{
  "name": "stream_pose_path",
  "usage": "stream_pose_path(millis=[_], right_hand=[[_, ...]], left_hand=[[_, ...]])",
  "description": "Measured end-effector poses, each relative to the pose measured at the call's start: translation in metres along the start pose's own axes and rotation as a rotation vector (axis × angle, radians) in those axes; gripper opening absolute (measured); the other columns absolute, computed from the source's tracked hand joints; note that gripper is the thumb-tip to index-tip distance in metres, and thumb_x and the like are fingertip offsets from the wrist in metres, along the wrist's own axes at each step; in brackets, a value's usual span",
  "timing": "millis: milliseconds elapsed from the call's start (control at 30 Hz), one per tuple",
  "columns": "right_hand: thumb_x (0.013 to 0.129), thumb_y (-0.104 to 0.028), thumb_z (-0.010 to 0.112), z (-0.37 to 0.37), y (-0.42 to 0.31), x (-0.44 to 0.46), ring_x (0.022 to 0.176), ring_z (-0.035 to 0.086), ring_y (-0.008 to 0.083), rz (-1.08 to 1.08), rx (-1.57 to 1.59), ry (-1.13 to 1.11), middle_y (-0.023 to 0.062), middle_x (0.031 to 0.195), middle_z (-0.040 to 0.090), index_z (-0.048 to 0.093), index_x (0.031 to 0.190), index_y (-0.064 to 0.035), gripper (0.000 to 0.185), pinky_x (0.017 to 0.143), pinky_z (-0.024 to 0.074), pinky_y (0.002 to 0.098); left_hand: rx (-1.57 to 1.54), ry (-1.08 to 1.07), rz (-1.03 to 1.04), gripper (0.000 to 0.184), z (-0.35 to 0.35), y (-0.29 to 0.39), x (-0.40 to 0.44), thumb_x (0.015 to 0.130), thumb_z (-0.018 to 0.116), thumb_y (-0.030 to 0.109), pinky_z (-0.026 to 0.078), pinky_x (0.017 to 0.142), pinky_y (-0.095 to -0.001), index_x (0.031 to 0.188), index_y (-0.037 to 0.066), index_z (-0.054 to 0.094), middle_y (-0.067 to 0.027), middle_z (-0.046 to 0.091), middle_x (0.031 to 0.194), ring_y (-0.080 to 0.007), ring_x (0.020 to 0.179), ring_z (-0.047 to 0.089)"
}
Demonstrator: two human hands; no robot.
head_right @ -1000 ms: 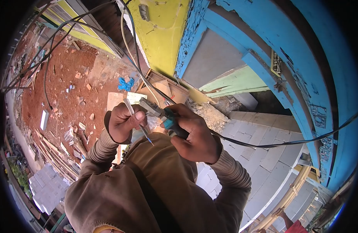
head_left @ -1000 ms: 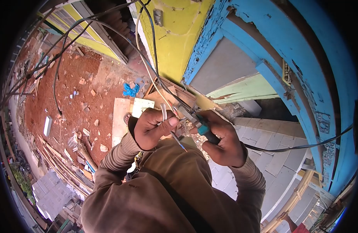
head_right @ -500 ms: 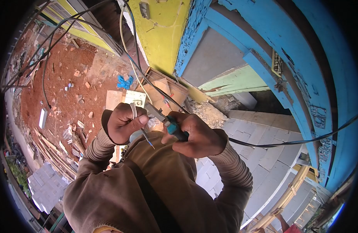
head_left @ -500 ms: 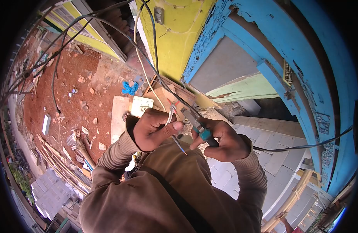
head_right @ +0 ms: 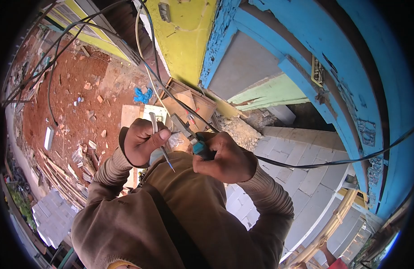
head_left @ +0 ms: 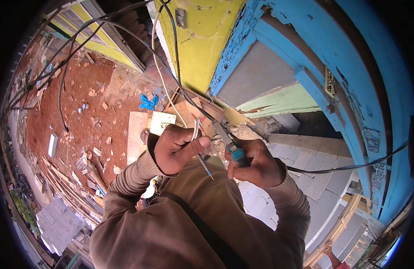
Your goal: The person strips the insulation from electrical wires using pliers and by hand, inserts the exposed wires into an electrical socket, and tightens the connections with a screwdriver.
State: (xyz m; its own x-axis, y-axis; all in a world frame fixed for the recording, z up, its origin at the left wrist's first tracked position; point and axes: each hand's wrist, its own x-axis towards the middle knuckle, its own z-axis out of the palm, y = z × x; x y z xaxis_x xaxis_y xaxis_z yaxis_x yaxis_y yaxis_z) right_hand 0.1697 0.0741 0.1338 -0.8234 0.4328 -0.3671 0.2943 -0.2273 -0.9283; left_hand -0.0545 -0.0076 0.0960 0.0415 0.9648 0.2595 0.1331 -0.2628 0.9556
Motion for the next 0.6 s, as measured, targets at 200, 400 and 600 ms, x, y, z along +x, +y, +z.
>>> stream_pose_path(millis=[200, 400, 600], right_hand=[[0.078, -0.001, 0.063, 0.016, -0.016, -0.019, 0.077, 0.053, 0.0081, -0.039, 0.103, 0.124, 0.0037, 0.081, 0.059, 0.06, 0.072, 0.0018, 0.007, 0.074, 0.0458, 0.0274], [0.076, -0.001, 0.063, 0.012, -0.004, -0.028, 0.08, 0.057, 0.0127, -0.087, 0.154, 0.114, 0.0054, 0.085, 0.061, 0.06, 0.074, 0.0024, 0.005, 0.077, 0.0461, 0.0273], [0.067, -0.008, 0.052, -0.121, 0.014, -0.128, 0.072, 0.043, 0.0138, -0.74, 0.449, 1.258, -0.0006, 0.083, 0.049, 0.045, 0.069, -0.0097, 0.007, 0.059, 0.0341, 0.0328]], left_hand=[[-0.034, -0.108, -0.037, 0.035, -0.017, 0.017, 0.008, 0.098, 0.062, 0.016, 0.036, 0.051, -0.0327, 0.066, 0.001, 0.056, -0.0042, 0.051, 0.055, -0.0156, 0.05, 0.047], [0.011, -0.196, -0.005, 0.031, -0.026, 0.016, 0.015, 0.099, 0.06, 0.013, 0.044, 0.055, -0.0299, 0.072, 0.0, 0.061, -0.0054, 0.063, 0.064, -0.0132, 0.057, 0.058], [-0.225, 0.161, -0.195, 0.036, -0.079, 0.011, 0.0, 0.101, 0.056, 0.016, 0.034, 0.051, -0.0287, 0.067, 0.004, 0.057, -0.0002, 0.054, 0.059, -0.0073, 0.051, 0.045]])
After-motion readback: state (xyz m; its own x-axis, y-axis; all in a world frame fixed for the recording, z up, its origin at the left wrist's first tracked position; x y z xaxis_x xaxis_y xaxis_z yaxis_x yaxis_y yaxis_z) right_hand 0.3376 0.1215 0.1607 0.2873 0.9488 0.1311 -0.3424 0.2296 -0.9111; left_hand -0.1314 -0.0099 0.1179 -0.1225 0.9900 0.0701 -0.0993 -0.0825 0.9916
